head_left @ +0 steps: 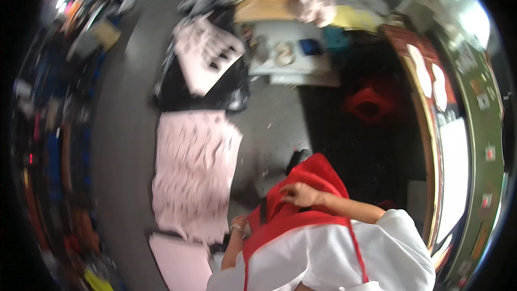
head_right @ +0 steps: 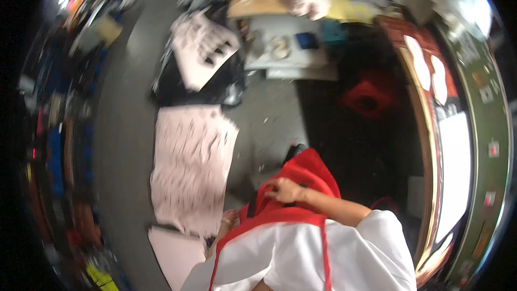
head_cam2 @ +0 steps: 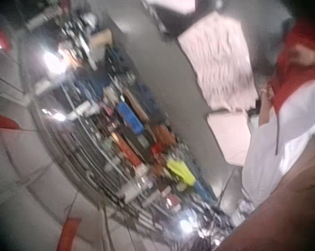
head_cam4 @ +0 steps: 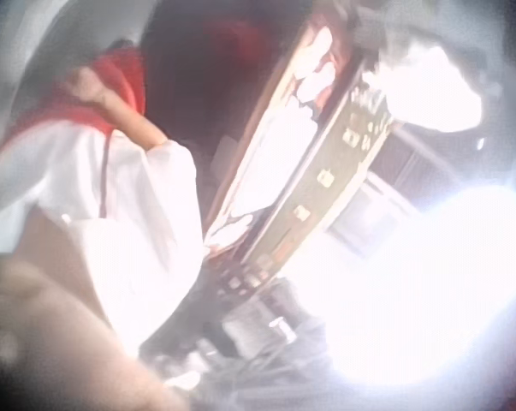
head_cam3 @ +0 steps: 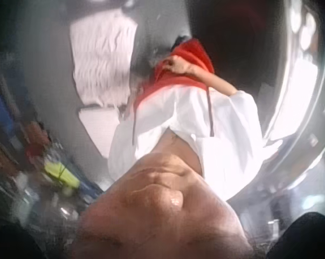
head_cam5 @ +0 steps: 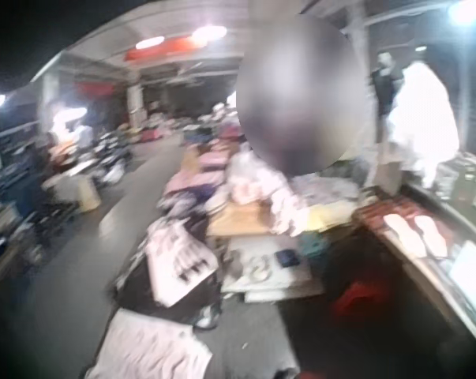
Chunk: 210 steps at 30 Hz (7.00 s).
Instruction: The person places a sheet of white material on a cutting machine, aligns a shoe insole template, and presses a button to cut multiple insoles. They remove the cut pieces, stack them, and place them into a plastic bag.
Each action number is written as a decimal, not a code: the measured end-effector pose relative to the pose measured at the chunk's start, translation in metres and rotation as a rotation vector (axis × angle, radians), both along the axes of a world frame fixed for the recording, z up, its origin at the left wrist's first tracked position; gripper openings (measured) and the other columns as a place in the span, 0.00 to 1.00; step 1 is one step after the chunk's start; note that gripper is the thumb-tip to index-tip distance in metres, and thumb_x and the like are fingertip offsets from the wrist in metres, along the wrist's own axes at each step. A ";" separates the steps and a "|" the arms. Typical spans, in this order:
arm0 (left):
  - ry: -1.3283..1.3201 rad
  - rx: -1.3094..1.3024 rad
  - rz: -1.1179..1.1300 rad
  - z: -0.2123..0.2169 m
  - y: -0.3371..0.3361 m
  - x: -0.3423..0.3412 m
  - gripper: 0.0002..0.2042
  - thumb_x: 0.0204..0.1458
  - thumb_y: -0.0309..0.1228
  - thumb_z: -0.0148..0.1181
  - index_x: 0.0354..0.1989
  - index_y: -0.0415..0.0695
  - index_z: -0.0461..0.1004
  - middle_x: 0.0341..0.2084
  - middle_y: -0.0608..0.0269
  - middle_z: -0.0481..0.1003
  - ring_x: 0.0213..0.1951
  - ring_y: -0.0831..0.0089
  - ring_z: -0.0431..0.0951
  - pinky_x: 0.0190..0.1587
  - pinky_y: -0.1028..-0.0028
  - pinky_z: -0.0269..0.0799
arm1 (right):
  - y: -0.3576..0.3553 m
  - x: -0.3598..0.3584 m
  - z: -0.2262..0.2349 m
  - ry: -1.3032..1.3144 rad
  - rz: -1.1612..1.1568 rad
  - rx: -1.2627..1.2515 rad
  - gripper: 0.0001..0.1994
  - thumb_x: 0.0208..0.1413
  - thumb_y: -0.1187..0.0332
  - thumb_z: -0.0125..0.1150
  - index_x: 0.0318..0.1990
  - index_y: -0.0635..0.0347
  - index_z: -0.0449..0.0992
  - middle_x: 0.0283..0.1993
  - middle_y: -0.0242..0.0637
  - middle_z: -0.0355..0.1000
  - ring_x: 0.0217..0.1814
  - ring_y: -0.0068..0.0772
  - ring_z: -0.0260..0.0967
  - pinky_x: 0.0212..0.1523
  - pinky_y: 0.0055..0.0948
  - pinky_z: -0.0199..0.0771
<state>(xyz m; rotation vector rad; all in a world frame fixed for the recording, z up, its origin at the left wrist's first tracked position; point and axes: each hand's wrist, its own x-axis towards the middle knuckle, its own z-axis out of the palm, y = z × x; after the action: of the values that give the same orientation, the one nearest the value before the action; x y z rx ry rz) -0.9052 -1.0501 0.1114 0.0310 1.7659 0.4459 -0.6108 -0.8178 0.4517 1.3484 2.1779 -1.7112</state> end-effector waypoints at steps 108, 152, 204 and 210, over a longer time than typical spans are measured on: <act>-0.933 0.620 -1.842 0.546 0.793 0.563 0.23 0.60 0.20 0.44 0.64 0.36 0.53 0.19 0.66 0.68 0.17 0.82 0.66 0.23 0.80 0.64 | 0.385 0.443 0.198 0.380 -1.298 0.311 0.15 0.45 0.73 0.70 0.41 0.67 0.77 0.31 0.35 0.74 0.33 0.25 0.71 0.38 0.24 0.71; -1.472 1.142 -0.034 0.576 0.817 0.621 0.15 0.60 0.22 0.42 0.55 0.33 0.63 0.30 0.60 0.64 0.23 0.79 0.57 0.27 0.79 0.55 | 0.411 0.424 0.132 0.191 -1.419 1.276 0.27 0.55 0.50 0.55 0.51 0.66 0.72 0.66 0.63 0.48 0.68 0.65 0.46 0.64 0.52 0.49; -0.820 2.007 -2.700 0.468 0.671 0.979 0.19 0.51 0.34 0.57 0.51 0.41 0.71 0.46 0.51 0.73 0.51 0.55 0.71 0.58 0.58 0.60 | 0.245 0.570 0.108 -0.755 -1.967 0.769 0.44 0.29 0.67 0.77 0.57 0.74 0.61 0.55 0.54 0.64 0.58 0.53 0.63 0.55 0.40 0.67; -0.709 1.423 -3.142 0.480 0.679 1.001 0.26 0.44 0.45 0.66 0.48 0.38 0.73 0.39 0.49 0.76 0.44 0.55 0.76 0.47 0.65 0.70 | 0.246 0.565 0.108 -0.722 -1.946 0.741 0.46 0.30 0.68 0.77 0.60 0.73 0.58 0.57 0.55 0.63 0.58 0.55 0.61 0.57 0.41 0.64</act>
<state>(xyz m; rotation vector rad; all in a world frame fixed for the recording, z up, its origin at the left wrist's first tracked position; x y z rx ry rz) 0.0955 -0.3714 0.5917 -3.1598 1.2814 0.9665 -0.0463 -0.5721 0.5592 3.8054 0.5443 0.2672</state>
